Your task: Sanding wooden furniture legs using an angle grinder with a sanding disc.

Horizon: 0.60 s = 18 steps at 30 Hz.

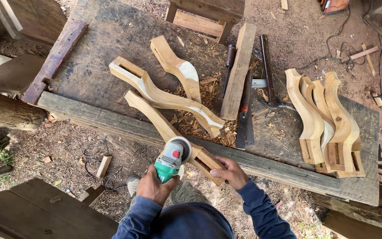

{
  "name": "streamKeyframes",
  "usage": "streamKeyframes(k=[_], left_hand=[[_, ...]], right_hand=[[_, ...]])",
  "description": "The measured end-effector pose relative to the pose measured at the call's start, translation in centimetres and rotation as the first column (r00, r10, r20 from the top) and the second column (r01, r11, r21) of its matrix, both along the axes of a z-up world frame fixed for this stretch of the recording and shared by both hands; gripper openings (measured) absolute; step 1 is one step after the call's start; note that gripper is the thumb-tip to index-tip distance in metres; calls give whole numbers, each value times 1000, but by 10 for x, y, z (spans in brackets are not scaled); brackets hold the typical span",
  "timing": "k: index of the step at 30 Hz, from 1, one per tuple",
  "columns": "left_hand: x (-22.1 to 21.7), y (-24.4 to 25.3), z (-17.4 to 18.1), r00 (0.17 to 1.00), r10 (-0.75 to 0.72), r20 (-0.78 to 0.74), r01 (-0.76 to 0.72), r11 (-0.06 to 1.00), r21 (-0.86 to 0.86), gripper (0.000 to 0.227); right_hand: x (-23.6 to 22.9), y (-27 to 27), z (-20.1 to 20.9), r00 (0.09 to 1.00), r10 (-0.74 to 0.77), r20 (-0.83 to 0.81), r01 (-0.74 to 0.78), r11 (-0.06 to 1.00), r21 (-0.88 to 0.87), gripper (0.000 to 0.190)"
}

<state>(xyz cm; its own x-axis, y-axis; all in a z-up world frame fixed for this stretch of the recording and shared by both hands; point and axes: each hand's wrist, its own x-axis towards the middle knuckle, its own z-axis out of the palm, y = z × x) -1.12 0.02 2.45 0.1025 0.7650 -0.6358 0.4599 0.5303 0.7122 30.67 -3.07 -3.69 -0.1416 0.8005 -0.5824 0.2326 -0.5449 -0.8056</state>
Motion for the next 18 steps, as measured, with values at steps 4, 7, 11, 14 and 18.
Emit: streamKeyframes(k=[4, 7, 11, 14, 18], left_hand=[[-5, -2, 1, 981, -86, -172, 78, 995, -54, 61], [-14, -20, -14, 988, -2, -153, -2, 1000, -27, 57], [-29, -34, -25, 971, 120, -206, -116, 993, 32, 62], [-44, -41, -34, 938, 346, -13, -341, 930, 133, 61], [-63, -44, -41, 905, 389, -174, -401, 915, -43, 63]], right_hand=[[1, 0, 1, 999, 10, 41, -10, 1000, -5, 77], [-2, -1, 7, 999, 18, 26, -18, 999, 30, 76], [-2, -1, 5, 997, 7, 81, 0, 997, -82, 77], [-1, -6, -2, 1000, 7, 5, -7, 1000, 1, 77], [3, -12, -10, 999, -32, 12, 31, 999, 25, 80]])
